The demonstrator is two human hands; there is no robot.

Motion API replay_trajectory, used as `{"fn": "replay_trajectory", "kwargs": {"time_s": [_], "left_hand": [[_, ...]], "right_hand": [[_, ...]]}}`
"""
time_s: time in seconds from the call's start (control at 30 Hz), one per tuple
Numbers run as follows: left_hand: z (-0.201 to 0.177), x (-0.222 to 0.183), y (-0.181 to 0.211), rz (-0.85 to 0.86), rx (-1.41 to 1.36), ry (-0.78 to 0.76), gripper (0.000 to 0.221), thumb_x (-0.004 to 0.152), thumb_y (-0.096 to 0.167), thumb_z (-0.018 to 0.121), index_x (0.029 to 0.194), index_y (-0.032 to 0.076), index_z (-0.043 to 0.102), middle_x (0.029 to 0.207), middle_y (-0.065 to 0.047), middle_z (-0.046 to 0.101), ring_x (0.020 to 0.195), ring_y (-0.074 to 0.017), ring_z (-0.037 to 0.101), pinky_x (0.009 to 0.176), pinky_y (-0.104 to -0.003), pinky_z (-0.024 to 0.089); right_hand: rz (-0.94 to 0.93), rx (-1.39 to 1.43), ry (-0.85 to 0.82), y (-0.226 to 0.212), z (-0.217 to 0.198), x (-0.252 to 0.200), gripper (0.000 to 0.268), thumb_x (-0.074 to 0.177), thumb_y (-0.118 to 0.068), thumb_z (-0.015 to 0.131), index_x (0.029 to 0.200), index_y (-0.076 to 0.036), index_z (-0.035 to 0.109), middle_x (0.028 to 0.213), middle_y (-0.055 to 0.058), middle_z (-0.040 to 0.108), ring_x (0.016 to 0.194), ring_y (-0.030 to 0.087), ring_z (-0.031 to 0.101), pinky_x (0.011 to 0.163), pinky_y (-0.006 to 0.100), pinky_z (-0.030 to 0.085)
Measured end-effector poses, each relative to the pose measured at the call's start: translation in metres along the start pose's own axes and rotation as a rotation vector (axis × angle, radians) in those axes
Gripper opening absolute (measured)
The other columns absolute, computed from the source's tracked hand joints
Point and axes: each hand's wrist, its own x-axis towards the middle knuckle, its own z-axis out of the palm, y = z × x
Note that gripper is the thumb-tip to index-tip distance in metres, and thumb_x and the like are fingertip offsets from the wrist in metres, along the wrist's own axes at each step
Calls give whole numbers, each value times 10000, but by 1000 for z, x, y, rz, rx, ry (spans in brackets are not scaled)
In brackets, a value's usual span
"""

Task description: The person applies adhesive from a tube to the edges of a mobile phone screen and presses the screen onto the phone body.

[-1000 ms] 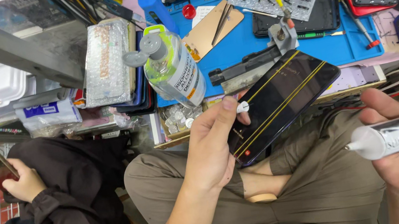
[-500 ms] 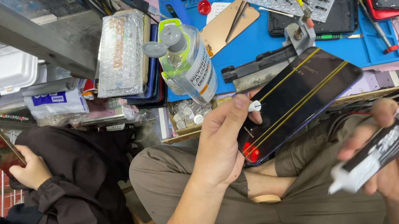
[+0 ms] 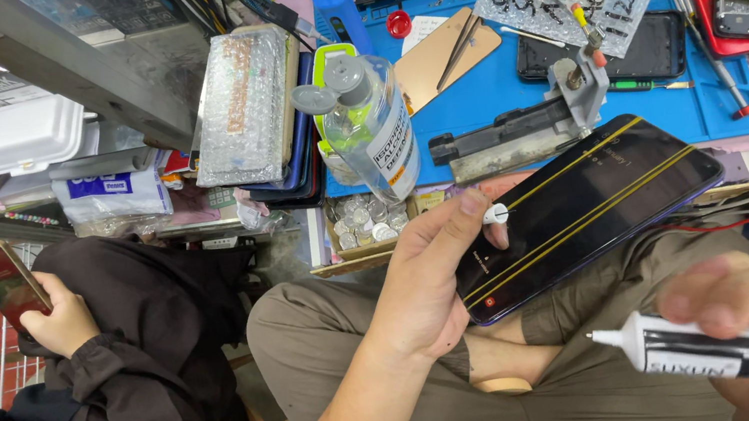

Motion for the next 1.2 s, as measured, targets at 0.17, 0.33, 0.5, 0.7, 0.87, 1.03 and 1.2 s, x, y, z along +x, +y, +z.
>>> {"fn": "replay_trajectory", "kwargs": {"time_s": [0.17,0.33,0.5,0.7,0.87,1.03,1.2], "left_hand": [[-1,-1,3,-98,-90,82,426,1088,293,604,1281,-86,624,901,10,616,795,-68,604,712,-219,522],[0,-2,2,-112,-136,52,433,1062,287,628,1340,-45,640,902,7,627,812,-65,626,737,-215,545],[-1,-3,1,-98,-154,42,410,1079,281,629,1334,-41,655,910,4,627,824,-60,620,737,-211,540],[5,-1,4,-17,-61,43,399,1091,279,614,1280,-68,673,954,-12,640,842,-61,604,745,-212,523],[8,3,1,50,83,125,423,1051,295,593,1247,-74,661,960,-27,653,859,-65,609,773,-222,523],[5,-3,-2,71,135,90,342,1073,322,614,1139,-1,704,916,-20,626,816,-70,584,725,-223,497],[4,-5,-2,104,197,86,398,1075,348,615,920,-13,677,923,-19,649,833,-76,572,739,-231,480]], "right_hand": [[-2,247,-59,3,-7,13,174,1163,-346,494,1214,-222,605,1199,224,617,900,339,601,828,456,550],[70,453,-25,1,-9,17,180,1178,-293,498,1234,-140,574,1241,249,586,724,293,650,638,407,577],[139,629,83,0,-7,16,193,1173,-240,522,1232,-58,546,1303,279,552,574,238,681,483,355,580],[215,534,128,-7,3,21,269,1053,-219,630,1223,-26,549,1292,303,492,549,216,661,443,338,532],[256,54,93,-15,24,24,299,971,-148,759,1198,-28,604,1165,328,534,596,248,631,468,367,573],[220,-12,78,-12,33,33,344,912,-131,823,1136,71,657,1124,371,618,585,271,687,516,367,596],[207,-93,77,-13,35,35,348,907,-105,832,1153,68,657,1103,388,643,648,313,696,548,384,621]]}}
